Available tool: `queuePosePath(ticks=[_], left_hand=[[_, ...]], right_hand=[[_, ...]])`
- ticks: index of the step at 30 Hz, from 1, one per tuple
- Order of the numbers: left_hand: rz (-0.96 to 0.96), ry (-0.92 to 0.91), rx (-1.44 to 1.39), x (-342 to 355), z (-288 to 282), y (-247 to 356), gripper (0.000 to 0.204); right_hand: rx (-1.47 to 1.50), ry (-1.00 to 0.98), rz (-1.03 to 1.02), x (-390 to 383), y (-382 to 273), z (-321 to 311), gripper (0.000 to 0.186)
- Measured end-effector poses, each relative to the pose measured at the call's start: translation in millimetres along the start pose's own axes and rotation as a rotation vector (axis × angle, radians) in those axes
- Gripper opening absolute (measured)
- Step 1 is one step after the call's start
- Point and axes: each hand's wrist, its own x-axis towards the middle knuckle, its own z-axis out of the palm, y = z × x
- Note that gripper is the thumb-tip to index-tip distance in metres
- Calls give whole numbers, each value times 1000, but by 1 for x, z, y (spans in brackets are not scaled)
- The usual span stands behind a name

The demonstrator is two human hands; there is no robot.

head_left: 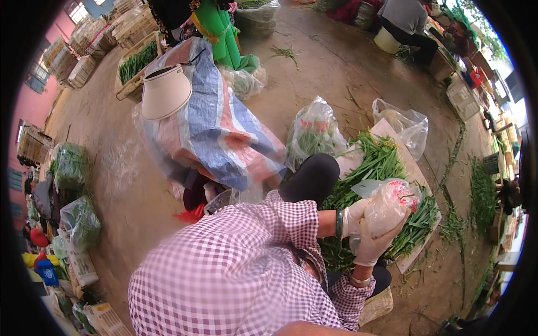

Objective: The person bundles chives by hand, secures them with a rubber band, and trims the root ends using a knife on a wooden board before placing the finished bundle into a crate.

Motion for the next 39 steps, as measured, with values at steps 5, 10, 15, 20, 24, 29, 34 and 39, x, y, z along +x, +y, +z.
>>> queuePosePath(ticks=[5, 10, 15, 20, 24, 29, 34, 39], left_hand=[[395, 405, 864, -7, -2, 19, 61], [630, 232, 1265, -25, 33, 47, 102], [206, -68, 522, -29, 58, 73, 87], [279, 9, 193, -31, 43, 94, 66], [373, -98, -22, -42, 73, 140, 58], [461, -37, 44, -23, 46, 159, 57], [757, 186, 628, -15, 12, 167, 55], [803, 343, 585, -50, 33, 209, 63]], right_hand=[[-428, 145, -1, 39, 2, -20, 54], [-128, -144, 40, 72, -32, -8, 34], [-116, -301, -185, 114, -53, 17, 48], [-279, -359, -442, 136, -44, 64, 66], [-460, -322, -600, 132, -40, 90, 94], [-257, -153, -496, 130, -28, 126, 74], [-282, -85, -497, 150, -18, 144, 49], [-179, -399, -462, 154, -11, 182, 58]])
